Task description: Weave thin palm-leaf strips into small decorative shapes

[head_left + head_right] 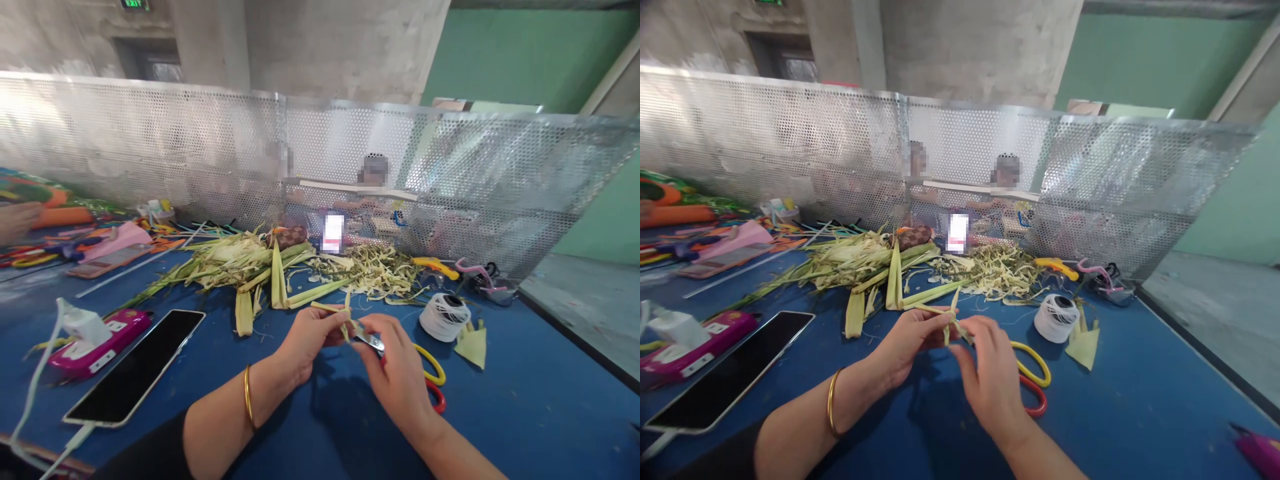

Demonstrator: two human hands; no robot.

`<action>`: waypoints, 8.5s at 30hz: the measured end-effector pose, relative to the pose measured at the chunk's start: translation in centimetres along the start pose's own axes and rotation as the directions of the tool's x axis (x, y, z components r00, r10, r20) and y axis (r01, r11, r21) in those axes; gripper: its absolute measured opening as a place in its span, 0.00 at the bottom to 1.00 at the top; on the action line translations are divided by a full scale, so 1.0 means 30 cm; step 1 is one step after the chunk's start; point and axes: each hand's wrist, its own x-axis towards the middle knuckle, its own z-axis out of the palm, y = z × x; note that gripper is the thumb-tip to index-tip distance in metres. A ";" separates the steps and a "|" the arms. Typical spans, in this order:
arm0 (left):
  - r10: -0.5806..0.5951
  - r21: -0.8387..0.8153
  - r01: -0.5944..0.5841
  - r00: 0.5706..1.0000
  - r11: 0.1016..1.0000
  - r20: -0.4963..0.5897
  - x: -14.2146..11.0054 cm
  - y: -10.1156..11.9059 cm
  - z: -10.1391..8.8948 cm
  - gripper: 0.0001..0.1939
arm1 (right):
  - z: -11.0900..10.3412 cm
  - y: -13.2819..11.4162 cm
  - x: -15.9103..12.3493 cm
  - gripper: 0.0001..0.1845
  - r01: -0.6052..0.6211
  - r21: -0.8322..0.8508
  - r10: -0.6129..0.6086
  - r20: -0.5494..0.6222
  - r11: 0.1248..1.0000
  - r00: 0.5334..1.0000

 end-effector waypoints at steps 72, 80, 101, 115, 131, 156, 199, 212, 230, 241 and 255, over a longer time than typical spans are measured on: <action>-0.247 0.699 0.002 0.936 0.715 0.250 -0.044 -0.025 0.035 0.14 | -0.006 0.018 0.040 0.10 -0.693 0.384 0.619 0.316 0.611 0.720; -0.178 0.252 0.152 0.980 0.956 0.084 -0.017 -0.017 0.019 0.19 | -0.095 0.027 0.064 0.10 -0.258 0.048 0.262 -0.126 0.965 0.957; -0.047 -0.135 0.048 0.999 0.990 0.009 -0.014 -0.032 0.028 0.10 | 0.011 -0.057 -0.002 0.15 -0.404 0.281 0.290 0.370 0.870 0.882; -0.121 -0.176 0.128 0.991 0.976 0.052 -0.018 -0.006 0.017 0.14 | 0.041 -0.048 -0.025 0.17 -0.393 0.211 0.318 0.317 0.895 0.894; 0.030 0.132 -0.036 0.998 0.991 0.051 -0.026 -0.001 0.024 0.10 | -0.046 0.049 0.037 0.13 -0.146 -0.066 0.159 0.281 0.987 0.947; -0.040 0.183 0.016 0.991 0.983 0.128 0.006 -0.021 0.008 0.10 | -0.039 0.003 0.026 0.16 -0.353 -0.085 0.357 0.384 0.932 0.851; -0.125 0.400 0.059 0.982 0.915 0.142 -0.008 -0.004 0.014 0.21 | -0.099 0.098 0.084 0.17 -0.499 0.092 0.411 0.452 0.861 0.792; -0.017 0.444 -0.059 0.986 0.894 0.167 0.022 -0.057 -0.001 0.09 | -0.077 0.058 0.051 0.13 -0.126 -0.201 0.164 0.187 0.971 0.969; 0.066 -0.053 -0.062 0.996 0.997 0.067 0.004 -0.027 0.019 0.15 | 0.015 -0.036 0.005 0.16 -0.466 0.267 0.347 0.392 0.843 0.852; -0.019 -0.173 0.081 0.943 0.982 0.333 0.017 0.022 -0.021 0.26 | -0.044 0.032 0.032 0.17 -0.530 0.226 0.458 0.303 0.817 0.836; -0.011 0.063 0.005 0.996 0.998 0.089 0.010 -0.002 0.004 0.13 | -0.065 0.021 0.052 0.19 -0.314 0.041 0.271 0.408 0.949 0.872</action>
